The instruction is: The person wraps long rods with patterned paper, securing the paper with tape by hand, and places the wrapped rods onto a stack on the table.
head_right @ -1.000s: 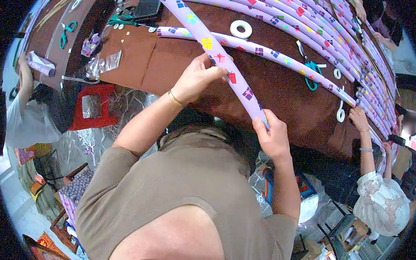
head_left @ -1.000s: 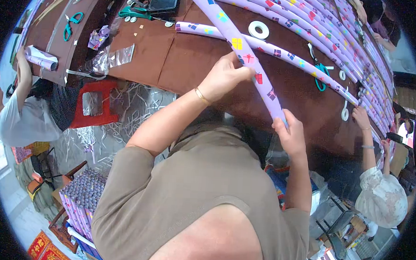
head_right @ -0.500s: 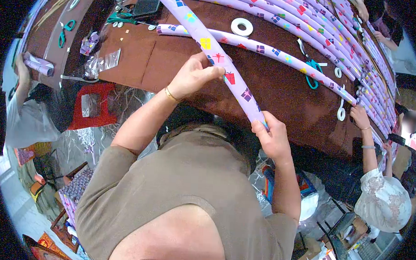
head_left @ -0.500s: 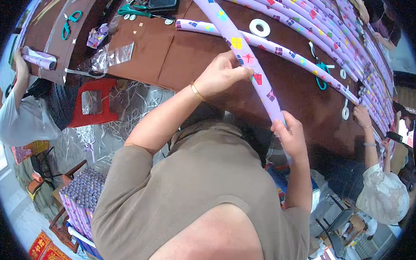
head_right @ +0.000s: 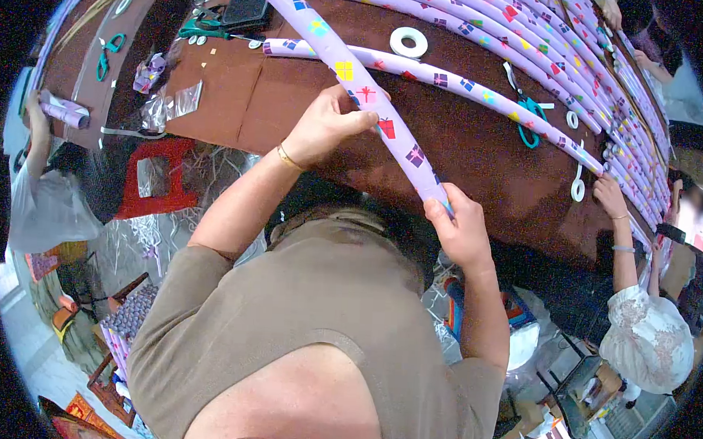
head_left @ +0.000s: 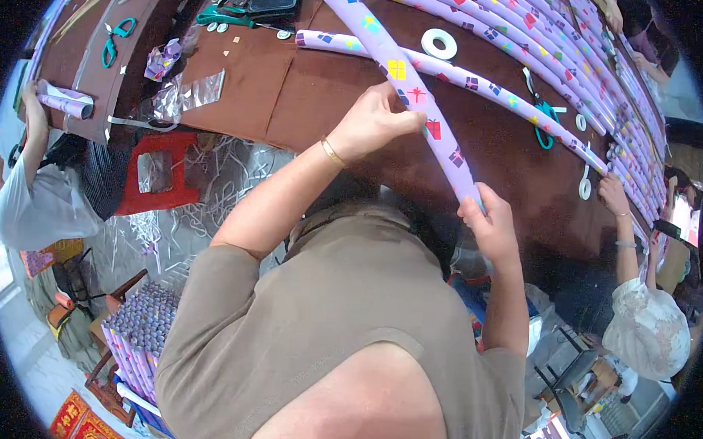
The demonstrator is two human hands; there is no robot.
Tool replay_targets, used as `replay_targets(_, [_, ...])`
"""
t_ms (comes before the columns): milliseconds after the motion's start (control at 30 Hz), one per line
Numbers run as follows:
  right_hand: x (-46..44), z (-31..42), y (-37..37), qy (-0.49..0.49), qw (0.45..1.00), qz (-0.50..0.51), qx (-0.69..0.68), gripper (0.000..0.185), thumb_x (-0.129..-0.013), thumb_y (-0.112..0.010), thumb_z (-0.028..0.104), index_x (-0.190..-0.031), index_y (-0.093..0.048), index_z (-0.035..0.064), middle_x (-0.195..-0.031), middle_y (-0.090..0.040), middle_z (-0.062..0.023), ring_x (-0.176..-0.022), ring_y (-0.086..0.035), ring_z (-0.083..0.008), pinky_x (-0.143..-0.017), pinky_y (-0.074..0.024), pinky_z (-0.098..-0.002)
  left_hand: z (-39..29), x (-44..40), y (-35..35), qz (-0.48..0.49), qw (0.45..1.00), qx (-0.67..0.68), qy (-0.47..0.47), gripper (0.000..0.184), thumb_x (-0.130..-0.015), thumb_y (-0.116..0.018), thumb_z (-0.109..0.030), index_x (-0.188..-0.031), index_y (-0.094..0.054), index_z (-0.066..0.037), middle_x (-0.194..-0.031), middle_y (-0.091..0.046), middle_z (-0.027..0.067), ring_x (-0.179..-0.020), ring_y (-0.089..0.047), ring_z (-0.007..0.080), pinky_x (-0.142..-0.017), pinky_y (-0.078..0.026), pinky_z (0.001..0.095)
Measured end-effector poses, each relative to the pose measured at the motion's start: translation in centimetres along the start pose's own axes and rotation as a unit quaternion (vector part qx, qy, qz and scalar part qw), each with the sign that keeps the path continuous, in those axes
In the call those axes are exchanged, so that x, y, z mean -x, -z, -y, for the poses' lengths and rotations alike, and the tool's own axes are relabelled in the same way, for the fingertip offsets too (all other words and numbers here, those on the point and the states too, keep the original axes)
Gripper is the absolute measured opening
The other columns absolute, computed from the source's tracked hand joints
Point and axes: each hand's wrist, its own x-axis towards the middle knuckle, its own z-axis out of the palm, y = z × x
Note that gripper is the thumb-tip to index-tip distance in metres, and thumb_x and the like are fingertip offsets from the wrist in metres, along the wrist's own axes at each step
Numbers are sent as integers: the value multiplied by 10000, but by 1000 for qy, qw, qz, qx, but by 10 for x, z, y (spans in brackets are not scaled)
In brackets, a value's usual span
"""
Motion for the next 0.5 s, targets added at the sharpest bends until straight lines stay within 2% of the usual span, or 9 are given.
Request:
replay_targets(133, [-1, 2, 0, 4, 1000, -3, 1, 238, -953, -545, 256, -906, -581, 25, -725, -579, 1, -656, -508, -58, -583, -404, -234, 4, -1, 0, 10, 1000, 4, -16, 336, -821, -700, -145, -1077, -595, 45, -1027, -655, 93, -962, -624, 151, -891, -503, 308])
replay_targets(200, [-2, 2, -1, 1, 1000, -2, -12, 243, -952, -546, 261, -904, -581, 25, -725, -580, 1, -656, -509, -58, -584, -406, -234, 1, 2, -4, 19, 997, 79, -15, 484, -852, -693, -135, -1276, -524, 25, -1040, -645, 62, -964, -616, 143, -906, -488, 303])
replay_targets(367, [-9, 1, -8, -11, 999, -15, -48, 267, -942, -558, 277, -956, -598, 13, -728, -596, -8, -649, -516, -61, -584, -420, -240, 0, 8, -25, 32, 997, 69, 15, 585, -832, -717, -89, -1346, -454, 3, -1047, -649, 59, -969, -615, 146, -916, -487, 309])
replay_targets(500, [-9, 3, -8, -3, 1000, -16, -25, 274, -945, -557, 275, -975, -602, 7, -735, -603, -14, -648, -519, -63, -586, -423, -240, 17, 6, -22, 36, 998, 51, -10, 591, -830, -709, -79, -1348, -435, -9, -1053, -646, 67, -1001, -608, 150, -928, -481, 316])
